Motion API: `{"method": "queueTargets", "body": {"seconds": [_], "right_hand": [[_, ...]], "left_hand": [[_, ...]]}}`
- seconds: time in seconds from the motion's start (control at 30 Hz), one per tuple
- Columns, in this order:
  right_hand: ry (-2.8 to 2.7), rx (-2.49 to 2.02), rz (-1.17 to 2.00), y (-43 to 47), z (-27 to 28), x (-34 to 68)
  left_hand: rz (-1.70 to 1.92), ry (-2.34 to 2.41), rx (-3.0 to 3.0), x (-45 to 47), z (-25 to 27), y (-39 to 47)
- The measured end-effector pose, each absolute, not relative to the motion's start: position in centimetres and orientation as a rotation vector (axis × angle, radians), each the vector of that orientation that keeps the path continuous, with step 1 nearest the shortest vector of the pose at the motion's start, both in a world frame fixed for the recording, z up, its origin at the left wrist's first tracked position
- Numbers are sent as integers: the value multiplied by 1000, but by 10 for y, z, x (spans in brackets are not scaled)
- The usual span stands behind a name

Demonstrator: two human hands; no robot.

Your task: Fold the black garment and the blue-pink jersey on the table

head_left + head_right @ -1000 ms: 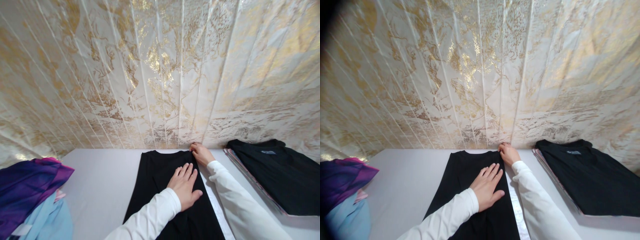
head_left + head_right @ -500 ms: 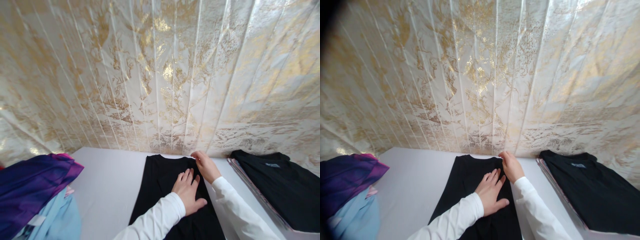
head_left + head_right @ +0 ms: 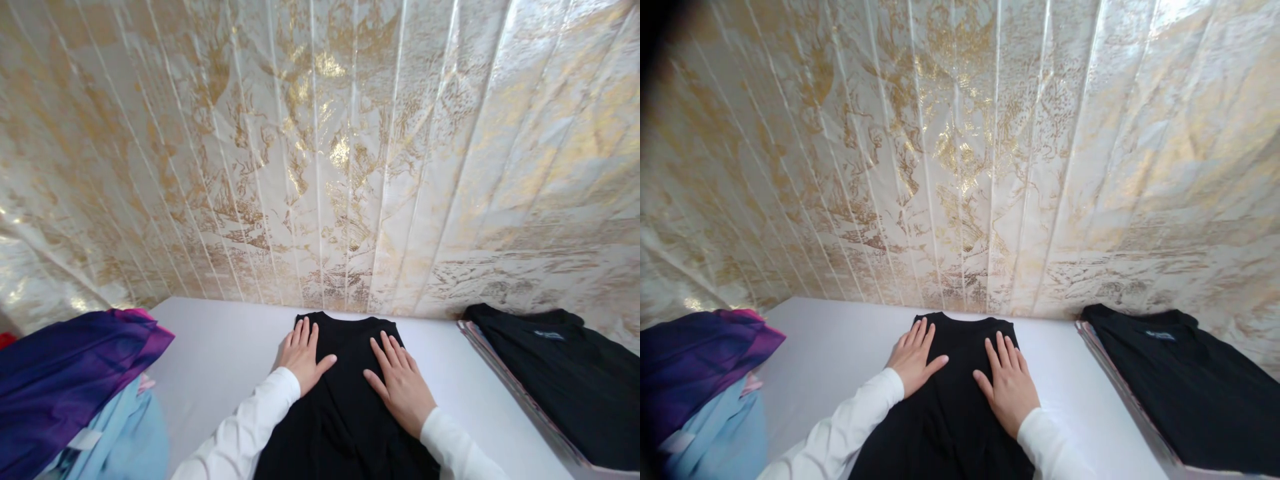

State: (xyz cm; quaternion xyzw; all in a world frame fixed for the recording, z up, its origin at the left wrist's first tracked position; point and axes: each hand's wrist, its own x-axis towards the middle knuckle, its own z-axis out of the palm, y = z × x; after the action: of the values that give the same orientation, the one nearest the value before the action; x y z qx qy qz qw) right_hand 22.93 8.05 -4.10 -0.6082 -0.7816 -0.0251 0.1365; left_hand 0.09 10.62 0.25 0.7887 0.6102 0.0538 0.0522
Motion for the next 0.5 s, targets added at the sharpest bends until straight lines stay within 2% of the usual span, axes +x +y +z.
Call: {"method": "queueTargets", "body": {"seconds": [0.3,0.5], "right_hand": [[-2238,-1815,30,76,-28,230],[-2273,-1618,30,45,-20,237]], "left_hand": [[252,1917,2453,0,0,97],[237,1776,2535,-13,13,70]]}}
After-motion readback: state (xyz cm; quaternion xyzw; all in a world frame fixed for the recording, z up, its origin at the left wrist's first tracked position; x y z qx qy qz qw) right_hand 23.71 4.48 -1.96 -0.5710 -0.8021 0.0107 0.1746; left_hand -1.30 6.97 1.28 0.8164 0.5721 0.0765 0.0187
